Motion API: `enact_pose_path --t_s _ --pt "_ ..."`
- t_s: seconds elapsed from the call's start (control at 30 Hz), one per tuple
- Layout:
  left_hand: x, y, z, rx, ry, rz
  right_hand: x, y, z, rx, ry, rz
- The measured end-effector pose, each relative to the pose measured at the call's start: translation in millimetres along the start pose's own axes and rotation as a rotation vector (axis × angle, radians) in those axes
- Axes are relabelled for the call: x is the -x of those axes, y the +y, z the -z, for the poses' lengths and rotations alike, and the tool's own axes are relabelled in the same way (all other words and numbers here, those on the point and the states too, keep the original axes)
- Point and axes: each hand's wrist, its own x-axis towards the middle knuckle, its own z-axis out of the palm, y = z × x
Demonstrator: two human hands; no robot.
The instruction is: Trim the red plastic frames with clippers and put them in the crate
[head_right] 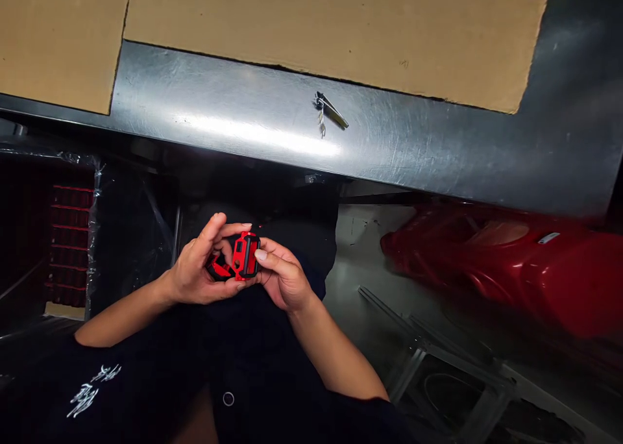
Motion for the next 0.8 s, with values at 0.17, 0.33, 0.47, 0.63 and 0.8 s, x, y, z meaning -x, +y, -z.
enact_pose_path --t_s 0.17,0.33,0.47,0.63,0.8 --pt "2 0 -1.0 -0.112 -0.020 0.012 1 -3 -3 0.057 0.052 0.079" --pt "1 8 0.0 -0.253 -0.175 0.114 0 -5 -13 0.182 0.062 0.122" --pt "0 9 -0.2 -0.219 -0.182 0.170 2 -5 -14 0.310 0.082 0.157" --pt "0 1 1.5 -0.147 -0.048 0.096 3 -7 -10 0.302 0.154 0.240" --pt "0 -2 4.3 -0.095 -0.017 0.071 3 -9 -8 0.282 0.189 0.254"
